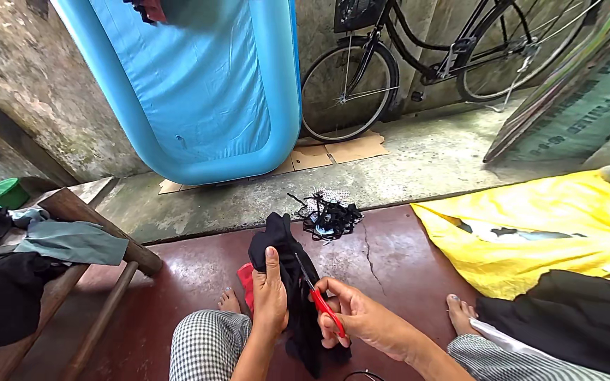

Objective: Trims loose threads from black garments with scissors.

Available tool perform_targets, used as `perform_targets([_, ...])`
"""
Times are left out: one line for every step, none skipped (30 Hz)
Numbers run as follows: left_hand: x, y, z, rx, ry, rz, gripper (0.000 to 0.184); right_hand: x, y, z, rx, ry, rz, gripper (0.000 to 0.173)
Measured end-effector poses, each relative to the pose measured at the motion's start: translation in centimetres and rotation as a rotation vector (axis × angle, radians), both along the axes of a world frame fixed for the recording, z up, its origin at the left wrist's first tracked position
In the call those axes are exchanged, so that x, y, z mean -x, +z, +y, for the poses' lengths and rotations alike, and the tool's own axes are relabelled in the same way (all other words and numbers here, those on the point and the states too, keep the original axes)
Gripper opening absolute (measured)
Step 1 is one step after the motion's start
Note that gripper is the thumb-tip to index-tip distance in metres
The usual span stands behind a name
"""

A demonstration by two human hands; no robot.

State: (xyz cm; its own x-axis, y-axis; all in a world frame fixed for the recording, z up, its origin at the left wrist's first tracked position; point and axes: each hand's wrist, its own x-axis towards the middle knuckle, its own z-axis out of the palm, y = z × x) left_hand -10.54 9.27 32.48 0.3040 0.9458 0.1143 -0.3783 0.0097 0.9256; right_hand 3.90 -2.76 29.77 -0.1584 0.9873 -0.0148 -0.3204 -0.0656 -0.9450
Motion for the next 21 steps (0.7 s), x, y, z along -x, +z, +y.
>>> perform_targets([0.0,0.0,0.0,0.001,-0.003,0.001,0.039,-0.1,0.0,0.0,0.010,-0.008,-0.015,0.040])
perform_targets([0.0,-0.1,0.0,0.002,-0.006,0.003,0.039,-0.1,0.1,0.0,0.018,-0.019,-0.025,0.040])
perform_targets([0.0,-0.1,0.0,0.004,-0.008,0.002,0.039,-0.2,0.1,0.0,0.026,-0.033,-0.033,0.040])
perform_targets([0.0,-0.1,0.0,0.006,-0.010,0.003,0.039,-0.3,0.3,0.0,0.034,-0.044,-0.039,0.039])
perform_targets([0.0,-0.1,0.0,0.009,-0.012,0.004,0.039,-0.3,0.4,0.0,0.041,-0.046,-0.044,0.039])
perform_targets([0.0,-0.2,0.0,0.011,-0.014,0.004,0.039,-0.5,0.5,0.0,0.043,-0.041,-0.045,0.039])
perform_targets([0.0,-0.2,0.0,0.007,-0.015,0.005,0.039,-0.6,0.6,0.0,0.041,-0.032,-0.044,0.039])
perform_targets([0.1,-0.3,-0.1,0.000,-0.020,0.009,0.039,-0.7,0.6,0.0,0.039,-0.024,-0.039,0.040])
perform_targets([0.1,-0.3,-0.2,-0.006,-0.027,0.015,0.039,-0.7,0.7,-0.1,0.040,-0.019,-0.037,0.041])
perform_targets([0.1,-0.3,-0.3,-0.009,-0.034,0.019,0.040,-0.8,0.8,-0.1,0.041,-0.020,-0.037,0.040])
perform_targets([0.1,-0.3,-0.5,-0.013,-0.040,0.020,0.040,-0.9,0.9,-0.1,0.044,-0.027,-0.039,0.040])
perform_targets([0.1,-0.3,-0.6,-0.014,-0.043,0.021,0.040,-1.0,0.9,-0.1,0.047,-0.032,-0.039,0.040])
perform_targets([0.1,-0.3,-0.7,-0.014,-0.045,0.021,0.040,-1.0,0.9,-0.1,0.048,-0.038,-0.035,0.040])
perform_targets([0.1,-0.4,-0.7,-0.013,-0.046,0.020,0.040,-1.1,0.9,-0.1,0.051,-0.048,-0.030,0.040])
perform_targets([0.1,-0.4,-0.7,-0.013,-0.045,0.021,0.040,-1.0,1.0,-0.1,0.052,-0.061,-0.029,0.039])
perform_targets([0.1,-0.4,-0.6,-0.015,-0.048,0.019,0.040,-1.0,1.1,-0.1,0.057,-0.076,-0.027,0.038])
perform_targets([0.1,-0.4,-0.6,-0.016,-0.049,0.018,0.040,-1.0,1.2,-0.1,0.061,-0.086,-0.024,0.038])
perform_targets([0.1,-0.4,-0.7,-0.017,-0.052,0.015,0.039,-1.0,1.3,-0.1,0.062,-0.091,-0.017,0.037])
perform_targets([0.1,-0.4,-0.7,-0.018,-0.058,0.011,0.039,-1.0,1.3,-0.1,0.061,-0.089,-0.012,0.037])
perform_targets([0.1,-0.4,-0.8,-0.019,-0.066,0.006,0.039,-1.0,1.3,-0.2,0.054,-0.081,-0.006,0.037])
perform_targets([0.1,-0.5,-0.9,-0.022,-0.073,0.004,0.039,-1.1,1.3,-0.2,0.045,-0.072,0.000,0.037])
